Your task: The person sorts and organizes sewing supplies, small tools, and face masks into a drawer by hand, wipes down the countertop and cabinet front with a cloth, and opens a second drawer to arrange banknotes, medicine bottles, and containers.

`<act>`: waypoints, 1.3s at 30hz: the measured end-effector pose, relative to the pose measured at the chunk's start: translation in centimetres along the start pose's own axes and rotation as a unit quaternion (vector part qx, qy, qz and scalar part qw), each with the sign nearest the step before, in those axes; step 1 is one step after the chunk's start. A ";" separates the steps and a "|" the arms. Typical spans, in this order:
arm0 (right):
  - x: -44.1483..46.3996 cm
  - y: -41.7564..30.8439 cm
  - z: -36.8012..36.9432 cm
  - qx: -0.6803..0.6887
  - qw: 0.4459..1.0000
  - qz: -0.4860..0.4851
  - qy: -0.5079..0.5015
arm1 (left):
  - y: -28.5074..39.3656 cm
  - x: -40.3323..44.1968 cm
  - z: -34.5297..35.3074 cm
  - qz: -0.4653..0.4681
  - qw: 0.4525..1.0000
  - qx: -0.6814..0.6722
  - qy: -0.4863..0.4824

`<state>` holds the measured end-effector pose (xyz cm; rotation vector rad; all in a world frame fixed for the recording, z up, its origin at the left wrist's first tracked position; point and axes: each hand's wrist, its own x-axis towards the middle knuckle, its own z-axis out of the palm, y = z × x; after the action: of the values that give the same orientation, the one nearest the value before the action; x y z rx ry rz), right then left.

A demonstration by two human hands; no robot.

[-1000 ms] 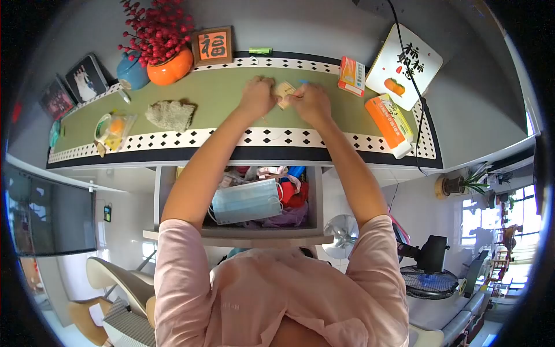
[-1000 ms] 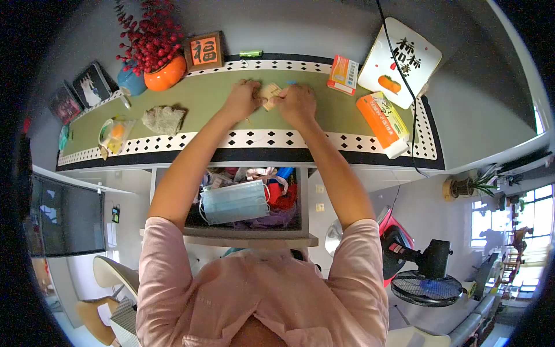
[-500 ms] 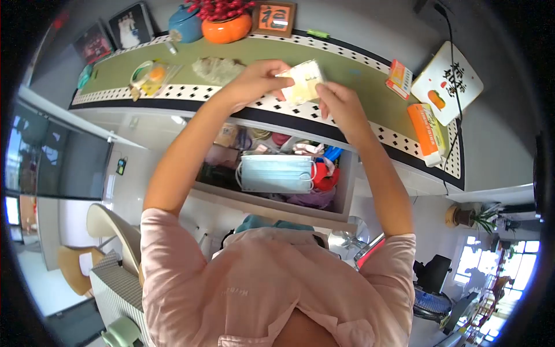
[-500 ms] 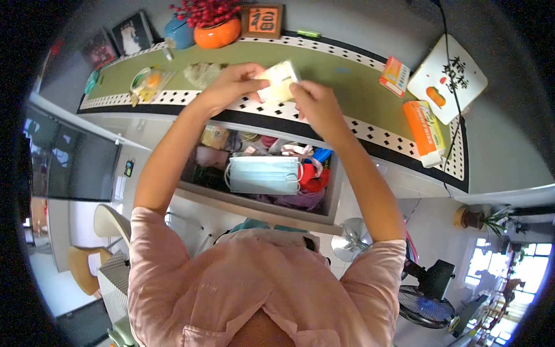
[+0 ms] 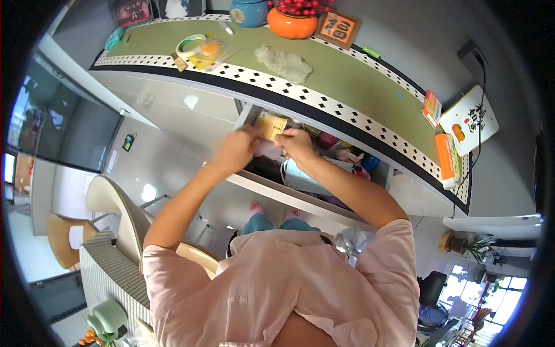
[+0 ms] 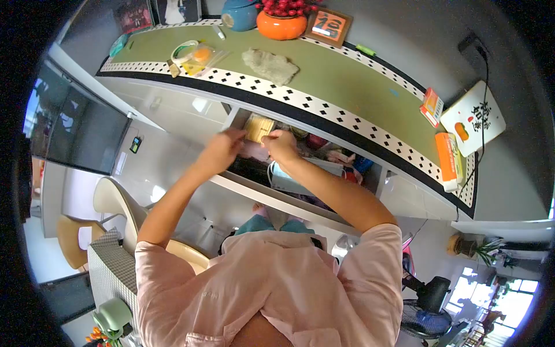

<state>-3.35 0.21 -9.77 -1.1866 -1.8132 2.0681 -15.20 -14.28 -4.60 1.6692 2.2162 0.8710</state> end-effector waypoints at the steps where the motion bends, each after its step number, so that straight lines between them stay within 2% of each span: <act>1: 0.8 0.3 0.6 0.021 1.000 -0.004 0.008 | 0.0 -0.4 0.1 -0.013 0.999 0.011 -0.045; 3: 2.1 1.0 1.6 0.066 0.997 -0.011 0.027 | -0.7 -0.6 1.0 0.011 0.998 -0.008 -0.061; 7: 2.1 0.7 2.5 0.042 0.997 0.000 0.067 | -0.8 -0.2 0.8 0.030 0.995 -0.015 -0.091; 8: 1.4 0.5 2.1 -0.027 0.997 -0.006 0.073 | -1.1 -0.1 1.1 0.029 0.995 -0.011 -0.093; 11: 0.0 -0.4 0.8 -0.224 0.968 -0.101 0.059 | -0.7 0.3 1.6 0.046 0.997 -0.011 -0.059; 13: -1.5 -1.0 0.7 -0.235 0.953 -0.165 0.098 | 0.7 1.0 1.3 0.050 0.998 -0.004 -0.022; 15: -3.6 -3.4 -0.4 -0.201 0.945 -0.249 0.066 | 2.9 2.2 0.5 0.042 0.999 0.009 0.014; 16: -3.9 -4.0 -1.1 -0.182 0.938 -0.284 0.081 | 3.5 3.1 1.0 0.081 0.992 -0.006 0.092; 17: -3.9 -4.6 -1.9 -0.164 0.929 -0.318 0.094 | 4.3 4.0 1.2 0.094 0.990 -0.002 0.106; 18: -3.8 -5.2 -3.0 -0.129 0.911 -0.373 0.121 | 5.4 5.0 1.1 0.107 0.987 0.002 0.121; 21: -4.2 -7.3 -8.6 -0.170 0.871 -0.389 0.247 | 7.9 8.5 2.0 0.194 0.970 -0.001 0.144; 22: -4.5 -8.1 -11.0 -0.203 0.876 -0.345 0.268 | 8.4 9.7 3.0 0.218 0.966 0.004 0.141; 24: -2.1 -7.0 -17.3 -0.322 0.762 -0.425 0.368 | 9.4 11.9 5.1 0.255 0.957 0.017 0.139; 26: -1.1 -6.6 -22.8 -0.357 0.733 -0.406 0.413 | 10.5 13.9 6.9 0.244 0.963 0.021 0.112; 29: 0.8 -5.9 -28.5 -0.392 0.732 -0.309 0.463 | 11.9 16.6 9.2 0.217 0.969 -0.003 0.121; 32: 1.7 -6.8 -30.6 -0.366 0.785 -0.251 0.432 | 12.8 18.3 10.9 0.187 0.976 -0.009 0.115; 38: 3.3 -7.4 -31.4 -0.375 0.806 -0.240 0.391 | 13.2 19.3 11.2 0.177 0.977 -0.053 0.108; 39: 3.5 -7.2 -31.5 -0.402 0.776 -0.270 0.405 | 13.0 19.4 11.1 0.184 0.976 -0.056 0.102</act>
<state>11.47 28.46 -3.68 -1.1818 -2.1524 0.2922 -5.44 9.62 -2.68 2.0517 1.9606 1.2836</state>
